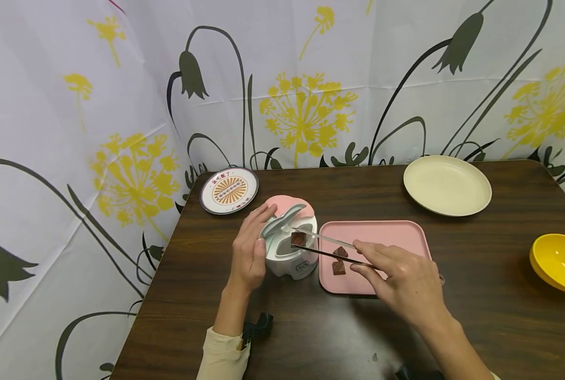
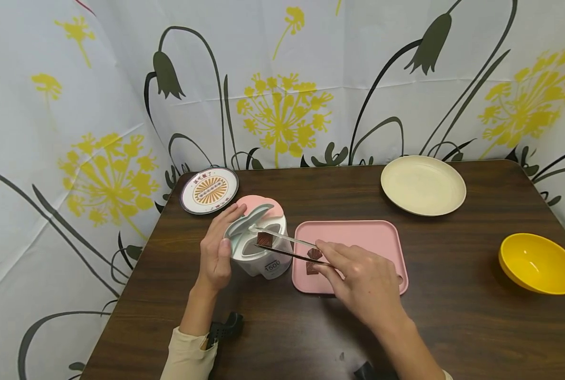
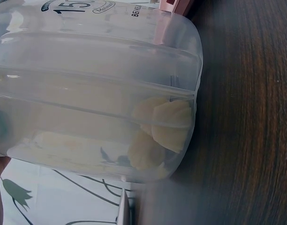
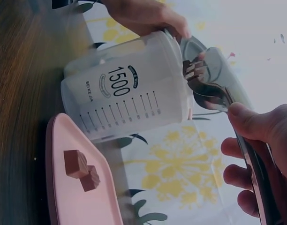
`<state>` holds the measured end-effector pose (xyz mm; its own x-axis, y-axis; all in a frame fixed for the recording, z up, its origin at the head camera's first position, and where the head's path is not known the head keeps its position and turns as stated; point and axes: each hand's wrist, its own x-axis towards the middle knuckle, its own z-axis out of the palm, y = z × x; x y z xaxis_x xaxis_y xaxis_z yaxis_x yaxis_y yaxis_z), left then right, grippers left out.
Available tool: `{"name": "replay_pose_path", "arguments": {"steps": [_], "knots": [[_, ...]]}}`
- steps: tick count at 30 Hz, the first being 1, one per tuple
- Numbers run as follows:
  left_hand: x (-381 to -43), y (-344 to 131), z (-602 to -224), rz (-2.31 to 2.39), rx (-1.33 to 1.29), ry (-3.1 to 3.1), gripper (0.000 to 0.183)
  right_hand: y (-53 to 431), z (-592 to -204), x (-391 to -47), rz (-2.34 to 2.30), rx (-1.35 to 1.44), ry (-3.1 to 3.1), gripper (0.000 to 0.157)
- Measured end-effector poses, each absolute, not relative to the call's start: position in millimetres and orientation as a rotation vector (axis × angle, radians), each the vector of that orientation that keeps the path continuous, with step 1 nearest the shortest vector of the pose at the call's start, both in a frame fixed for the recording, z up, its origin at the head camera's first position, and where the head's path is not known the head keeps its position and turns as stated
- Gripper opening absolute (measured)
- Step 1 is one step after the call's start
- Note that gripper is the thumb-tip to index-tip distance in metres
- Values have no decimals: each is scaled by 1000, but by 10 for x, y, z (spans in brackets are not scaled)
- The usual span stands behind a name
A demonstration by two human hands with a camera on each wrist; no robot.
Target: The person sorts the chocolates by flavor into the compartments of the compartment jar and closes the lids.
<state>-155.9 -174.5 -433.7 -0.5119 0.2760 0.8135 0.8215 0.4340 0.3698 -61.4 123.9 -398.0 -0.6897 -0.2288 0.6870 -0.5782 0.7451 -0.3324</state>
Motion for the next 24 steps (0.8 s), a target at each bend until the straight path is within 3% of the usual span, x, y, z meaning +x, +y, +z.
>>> {"name": "replay_pose_path", "arguments": {"steps": [24], "knots": [[-1563, -1749, -4353, -1027, -918, -2011, 52, 1254, -3848, -519, 543, 608, -2303, 46]]}}
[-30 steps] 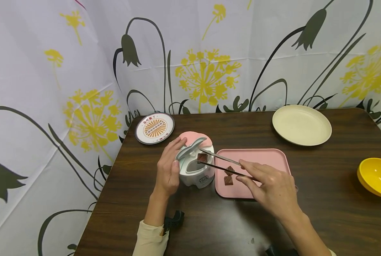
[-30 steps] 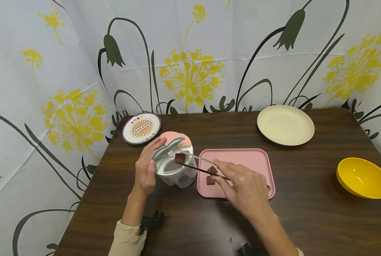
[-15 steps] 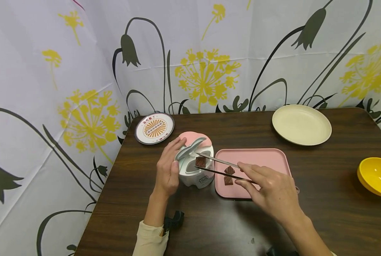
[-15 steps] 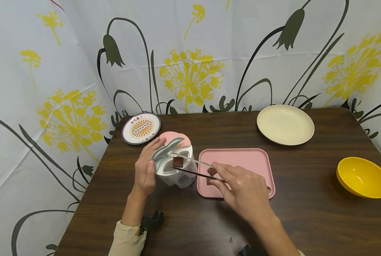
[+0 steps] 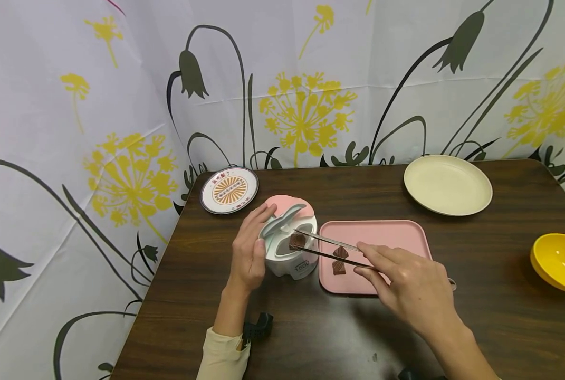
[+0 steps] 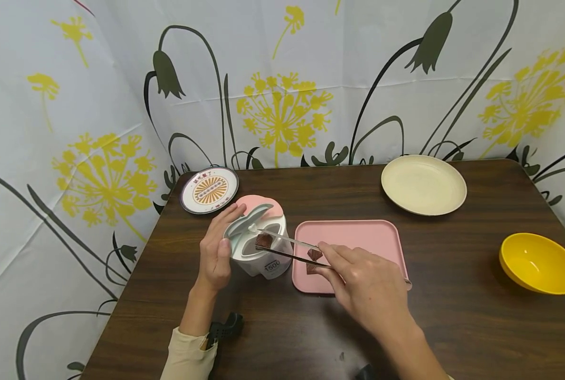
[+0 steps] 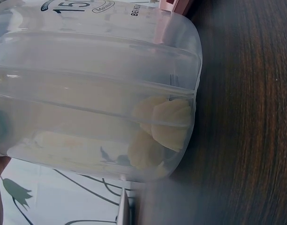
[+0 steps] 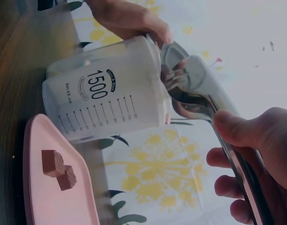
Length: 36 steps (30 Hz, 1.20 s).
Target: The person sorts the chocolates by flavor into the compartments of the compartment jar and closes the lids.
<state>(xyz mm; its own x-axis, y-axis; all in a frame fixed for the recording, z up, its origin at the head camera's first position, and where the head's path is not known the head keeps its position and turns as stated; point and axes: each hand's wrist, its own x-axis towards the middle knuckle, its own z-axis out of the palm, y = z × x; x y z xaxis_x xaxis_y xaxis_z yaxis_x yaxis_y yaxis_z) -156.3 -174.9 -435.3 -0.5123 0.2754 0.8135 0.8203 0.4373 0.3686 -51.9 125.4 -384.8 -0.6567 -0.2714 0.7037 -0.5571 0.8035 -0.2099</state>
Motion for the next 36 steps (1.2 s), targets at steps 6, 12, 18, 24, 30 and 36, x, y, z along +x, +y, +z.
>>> {"name": "replay_pose_path", "arguments": {"steps": [6, 12, 18, 24, 30, 36], "knots": [[-1566, -1748, -4352, -1028, -917, -2015, 52, 1262, -3828, -502, 534, 603, -2299, 45], [-1556, -1754, -4350, -1034, -915, -2019, 51, 1305, -3844, -519, 544, 569, -2285, 51], [-1550, -1754, -4345, -1040, -914, -2023, 51, 1425, -3927, -563, 595, 503, -2299, 55], [-1547, -1751, -4337, -1041, -910, -2029, 52, 1613, -4065, -614, 737, 304, -2450, 44], [-1552, -1748, -4339, -1034, -913, -2018, 52, 1737, -4356, -692, 721, 161, -2646, 44], [-1559, -1748, -4343, -1039, -914, -2013, 52, 1713, -4572, -725, 716, 158, -2775, 57]]}}
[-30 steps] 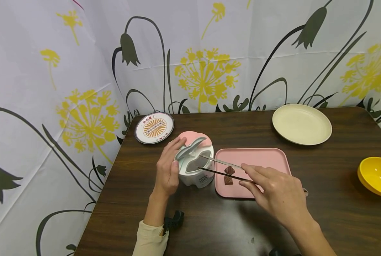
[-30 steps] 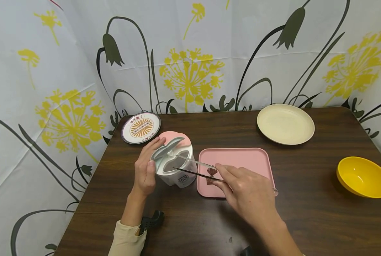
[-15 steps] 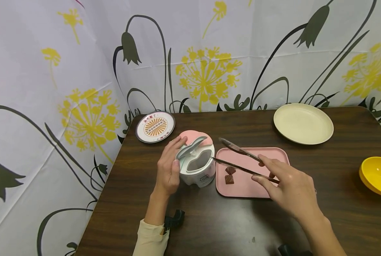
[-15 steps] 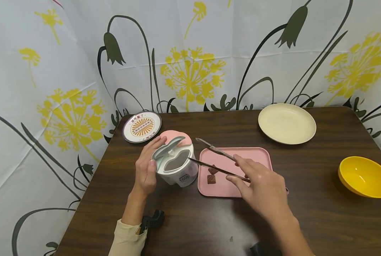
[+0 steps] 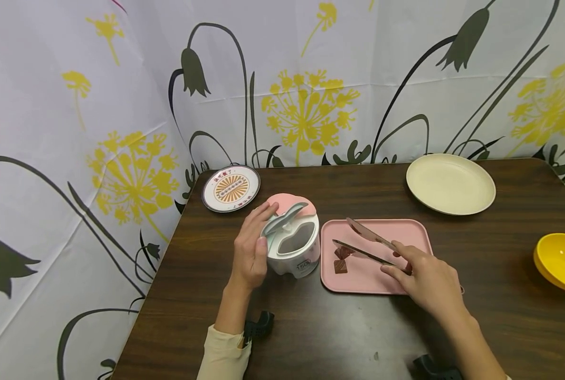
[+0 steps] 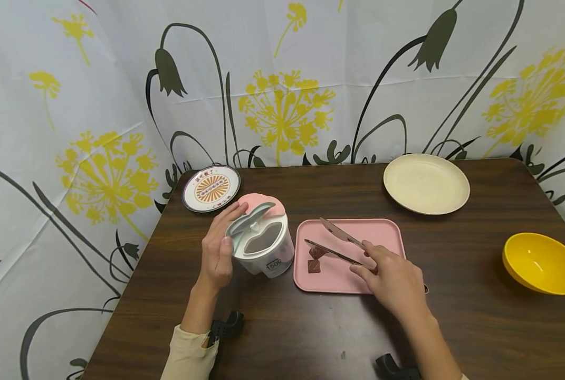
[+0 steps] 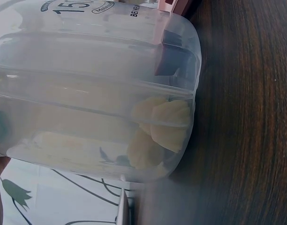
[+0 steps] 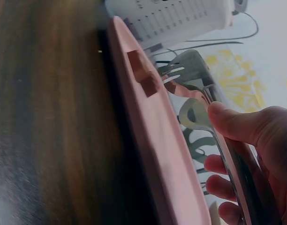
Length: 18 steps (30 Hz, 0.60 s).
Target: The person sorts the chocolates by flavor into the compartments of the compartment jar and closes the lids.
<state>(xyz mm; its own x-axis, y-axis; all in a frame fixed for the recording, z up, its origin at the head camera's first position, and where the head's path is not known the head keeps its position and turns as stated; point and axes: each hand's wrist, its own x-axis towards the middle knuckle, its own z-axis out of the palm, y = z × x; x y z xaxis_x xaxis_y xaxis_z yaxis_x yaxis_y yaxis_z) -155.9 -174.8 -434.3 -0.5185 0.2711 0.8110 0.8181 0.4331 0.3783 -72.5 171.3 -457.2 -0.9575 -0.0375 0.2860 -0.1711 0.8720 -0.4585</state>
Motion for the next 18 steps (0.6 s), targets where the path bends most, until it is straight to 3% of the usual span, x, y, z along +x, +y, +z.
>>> {"name": "replay_pose_path", "arguments": {"steps": [18], "knots": [[-1557, -1745, -4337, -1035, -908, -2009, 53, 1585, -4679, -760, 661, 230, -2787, 54]]}}
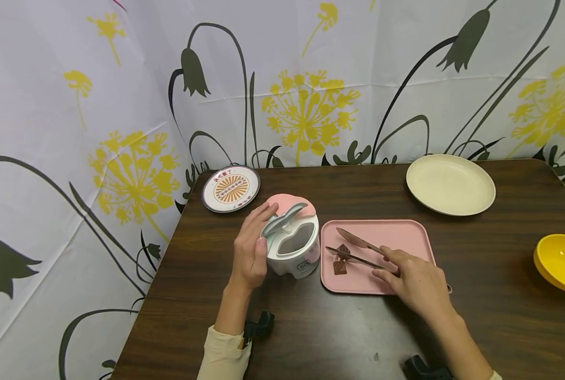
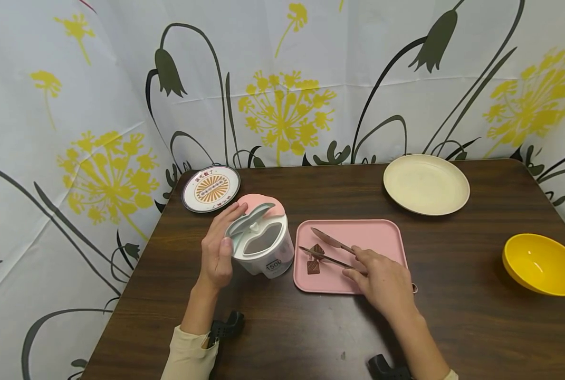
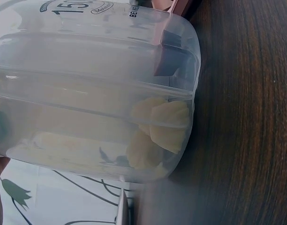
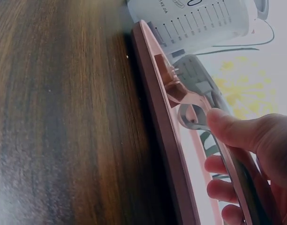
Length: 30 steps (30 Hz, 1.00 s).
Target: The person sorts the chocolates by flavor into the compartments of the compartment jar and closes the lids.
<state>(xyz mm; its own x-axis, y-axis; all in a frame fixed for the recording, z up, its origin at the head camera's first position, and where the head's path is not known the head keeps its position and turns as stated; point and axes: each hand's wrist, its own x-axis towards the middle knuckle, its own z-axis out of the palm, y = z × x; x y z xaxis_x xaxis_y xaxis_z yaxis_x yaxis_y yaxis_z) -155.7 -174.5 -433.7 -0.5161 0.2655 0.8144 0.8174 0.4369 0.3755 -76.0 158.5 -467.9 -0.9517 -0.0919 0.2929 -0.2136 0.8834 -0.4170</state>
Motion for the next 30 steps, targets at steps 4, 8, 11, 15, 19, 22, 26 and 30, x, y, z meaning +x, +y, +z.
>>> {"name": "replay_pose_path", "arguments": {"steps": [4, 8, 11, 15, 19, 22, 26, 30], "knots": [[-1550, -1748, -4335, -1027, -909, -2006, 52, 1596, -4661, -758, 677, 216, -2786, 50], [-1549, -1749, -4335, -1028, -907, -2008, 52, 1607, -4649, -763, 679, 203, -2791, 47], [-1550, -1749, -4334, -1033, -903, -2014, 52, 1616, -4647, -770, 663, 202, -2793, 45], [-1549, -1748, -4334, -1032, -904, -2019, 52, 1629, -4652, -775, 650, 202, -2787, 43], [-1551, -1750, -4339, -1027, -909, -2009, 51, 1642, -4656, -776, 645, 207, -2777, 41], [-1553, -1749, -4338, -1025, -911, -2006, 52, 1653, -4660, -771, 635, 212, -2758, 40], [-1555, -1745, -4331, -1028, -914, -2006, 52, 1674, -4657, -755, 620, 226, -2686, 39], [-1558, -1739, -4324, -1029, -917, -2001, 52, 1700, -4614, -742, 632, 237, -2586, 40]]}}
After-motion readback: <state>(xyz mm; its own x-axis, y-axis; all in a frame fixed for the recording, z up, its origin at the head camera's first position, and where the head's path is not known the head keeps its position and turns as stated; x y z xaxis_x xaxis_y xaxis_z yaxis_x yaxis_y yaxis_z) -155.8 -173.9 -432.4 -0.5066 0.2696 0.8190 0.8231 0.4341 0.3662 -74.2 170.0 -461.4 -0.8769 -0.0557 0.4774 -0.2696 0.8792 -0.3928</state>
